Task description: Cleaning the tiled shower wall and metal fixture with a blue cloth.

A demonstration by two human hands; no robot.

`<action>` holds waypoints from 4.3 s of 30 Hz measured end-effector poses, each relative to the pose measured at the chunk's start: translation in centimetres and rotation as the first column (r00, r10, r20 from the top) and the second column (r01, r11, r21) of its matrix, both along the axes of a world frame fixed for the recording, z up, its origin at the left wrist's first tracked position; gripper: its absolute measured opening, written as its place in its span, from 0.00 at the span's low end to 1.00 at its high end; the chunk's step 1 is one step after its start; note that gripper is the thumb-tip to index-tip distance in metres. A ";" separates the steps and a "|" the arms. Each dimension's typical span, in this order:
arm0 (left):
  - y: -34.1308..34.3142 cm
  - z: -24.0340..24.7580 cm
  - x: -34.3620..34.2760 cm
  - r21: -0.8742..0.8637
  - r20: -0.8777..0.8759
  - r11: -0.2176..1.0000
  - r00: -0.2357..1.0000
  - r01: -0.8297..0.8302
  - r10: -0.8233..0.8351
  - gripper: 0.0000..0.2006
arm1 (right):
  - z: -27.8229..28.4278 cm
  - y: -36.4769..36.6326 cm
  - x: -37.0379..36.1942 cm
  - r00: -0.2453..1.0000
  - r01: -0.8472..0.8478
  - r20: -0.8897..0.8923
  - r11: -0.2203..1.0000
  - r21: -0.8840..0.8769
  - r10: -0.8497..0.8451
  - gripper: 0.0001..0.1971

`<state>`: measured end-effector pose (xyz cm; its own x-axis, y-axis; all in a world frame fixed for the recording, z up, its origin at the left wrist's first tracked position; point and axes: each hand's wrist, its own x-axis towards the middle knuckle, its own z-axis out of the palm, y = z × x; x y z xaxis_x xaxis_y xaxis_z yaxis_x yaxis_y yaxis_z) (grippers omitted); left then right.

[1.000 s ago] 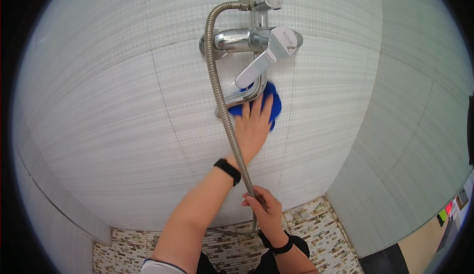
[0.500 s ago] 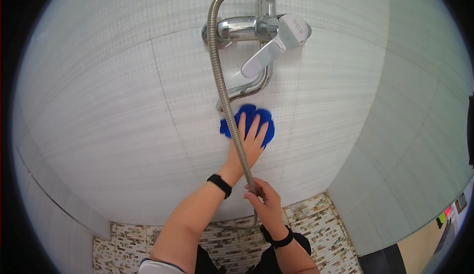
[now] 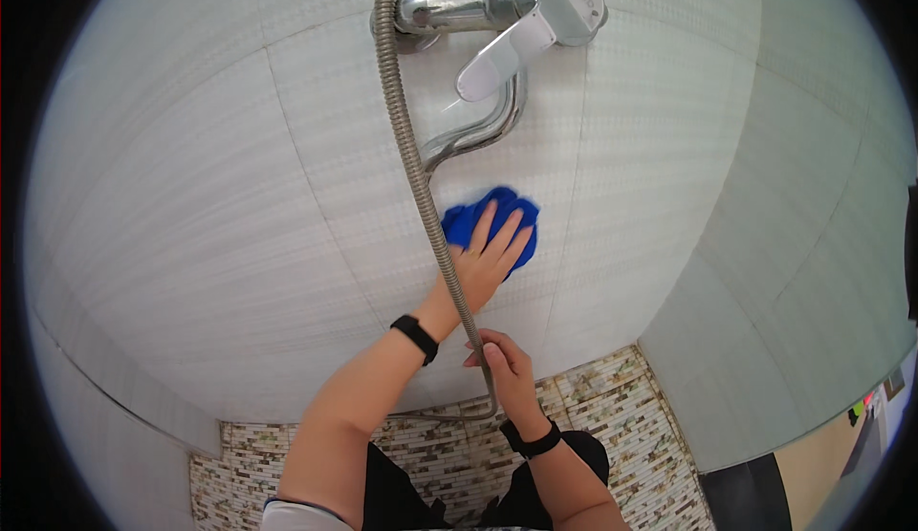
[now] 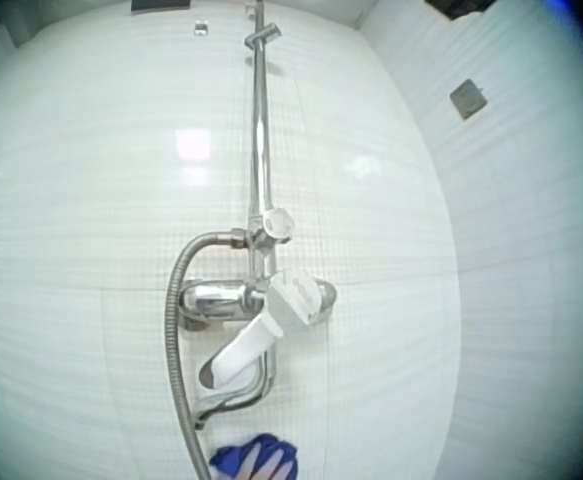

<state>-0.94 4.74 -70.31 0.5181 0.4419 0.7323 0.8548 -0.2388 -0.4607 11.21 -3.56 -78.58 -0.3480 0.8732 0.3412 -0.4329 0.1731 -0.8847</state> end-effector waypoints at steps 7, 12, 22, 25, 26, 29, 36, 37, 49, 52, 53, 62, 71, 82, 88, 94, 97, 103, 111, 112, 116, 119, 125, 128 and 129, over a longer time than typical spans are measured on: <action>3.0 3.5 4.5 0.053 0.006 0.991 0.992 0.126 -0.126 0.26 | 0.3 0.4 1.3 0.994 0.090 -0.054 0.995 -0.053 -0.093 0.20; 3.3 -2.4 4.3 -0.139 -0.257 0.984 0.956 0.108 -0.141 0.23 | 0.1 -0.3 1.5 0.991 0.099 -0.087 0.995 -0.001 -0.099 0.14; 2.6 -15.2 -1.0 -0.123 -0.373 0.992 0.925 0.025 -0.070 0.19 | -0.4 -0.1 0.1 0.826 0.349 0.253 0.810 0.472 -0.503 0.11; 1.2 -12.5 -0.3 -0.145 -0.350 0.989 0.937 -0.037 -0.016 0.19 | -0.5 0.2 0.9 0.670 0.424 0.261 0.648 0.633 -0.694 0.12; 0.2 -10.0 -0.2 -0.096 -0.329 0.993 0.944 -0.065 0.030 0.20 | -0.3 0.1 1.0 0.656 0.429 0.363 0.723 0.542 -0.661 0.12; -1.1 -3.2 -0.8 -0.092 -0.128 0.996 0.992 -0.004 -0.008 0.23 | 0.3 -0.3 0.2 0.724 0.439 0.477 0.867 0.237 -0.498 0.11; -1.5 2.9 -2.7 0.100 0.239 0.994 0.968 0.049 -0.072 0.28 | -0.6 0.4 -1.9 0.933 0.348 0.130 0.933 -0.086 -0.336 0.15; -1.5 2.8 -2.9 0.133 0.206 0.991 0.977 0.034 -0.061 0.28 | -1.1 0.8 -2.3 0.935 0.341 0.128 0.936 -0.086 -0.329 0.15; -4.2 -6.2 -7.7 -0.186 0.047 0.982 0.998 -0.035 0.045 0.28 | -3.7 1.9 -6.3 0.884 0.313 0.256 0.902 0.297 -0.391 0.17; -5.5 -8.4 -9.2 -0.258 0.035 0.965 0.997 -0.051 0.062 0.26 | -4.7 2.2 -6.6 0.877 0.248 0.353 0.937 0.247 -0.326 0.18; -5.8 -8.6 -9.6 -0.274 0.024 0.960 0.998 -0.052 0.060 0.26 | -4.9 2.1 -6.6 0.878 0.236 0.365 0.943 0.237 -0.311 0.18; -5.7 -1.5 -10.0 0.041 0.170 0.993 0.980 -0.109 0.101 0.26 | -1.9 1.2 -7.7 0.942 0.187 0.218 0.939 0.289 -0.254 0.19; -6.2 7.1 -10.2 0.157 0.301 0.986 0.954 -0.056 0.007 0.33 | 3.4 1.3 -8.8 0.972 0.173 0.086 0.909 0.379 -0.221 0.20; -10.2 -4.7 -15.2 -0.122 0.126 0.986 0.983 -0.115 0.131 0.36 | 0.7 1.0 -10.8 0.966 0.112 0.179 0.927 0.359 -0.186 0.17; -10.9 -7.4 -17.2 -0.116 0.054 0.981 0.986 -0.153 0.160 0.32 | -1.4 1.3 -12.2 0.948 0.048 0.287 0.953 0.299 -0.138 0.13; -10.6 -6.2 -16.3 -0.023 0.126 0.985 0.977 -0.169 0.171 0.34 | 0.1 0.7 -12.3 0.962 0.062 0.231 0.940 0.336 -0.146 0.16; -10.1 -1.9 -16.0 0.092 0.280 0.986 0.954 -0.139 0.109 0.34 | 4.0 0.1 -12.8 0.972 0.095 0.158 0.907 0.410 -0.173 0.19; -9.4 3.8 -15.6 0.284 0.472 0.930 0.878 -0.234 0.077 0.32 | 6.0 0.7 -14.1 0.992 0.039 0.092 0.916 0.398 -0.082 0.18; -9.6 -3.5 -16.8 0.237 0.545 0.934 0.832 -0.269 0.102 0.30 | 5.1 1.8 -15.7 0.952 0.148 0.162 0.854 0.499 -0.259 0.15; -9.7 -5.6 -16.6 0.208 0.569 0.940 0.815 -0.269 0.108 0.31 | 4.9 1.9 -15.3 0.949 0.151 0.167 0.850 0.505 -0.267 0.15; -11.0 -11.4 -16.7 0.077 0.666 0.944 0.721 -0.321 0.191 0.37 | 4.9 2.2 -15.4 0.961 0.132 0.149 0.860 0.492 -0.233 0.14; -11.2 -11.9 -16.6 0.061 0.670 0.941 0.712 -0.333 0.209 0.37 | 4.9 2.3 -15.3 0.957 0.130 0.161 0.851 0.508 -0.243 0.13; -11.2 -7.9 -16.3 0.179 0.718 0.915 0.684 -0.361 0.129 0.35 | 5.0 1.8 -15.7 0.946 0.136 0.178 0.826 0.547 -0.273 0.13; -10.5 -2.3 -16.8 0.283 0.713 0.880 0.698 -0.381 0.072 0.32 | 5.1 1.8 -15.5 0.951 0.142 0.163 0.841 0.523 -0.263 0.12; -10.3 -0.4 -17.1 0.330 0.703 0.863 0.709 -0.384 0.047 0.31 | 5.2 1.8 -15.5 0.950 0.150 0.160 0.844 0.515 -0.267 0.12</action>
<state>-18.02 -5.54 -70.73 -0.2353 0.0364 0.9713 0.9703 0.0661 0.2326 -4.25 -1.81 -73.39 -0.2926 0.6707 0.6815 -0.1447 0.6735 -0.7249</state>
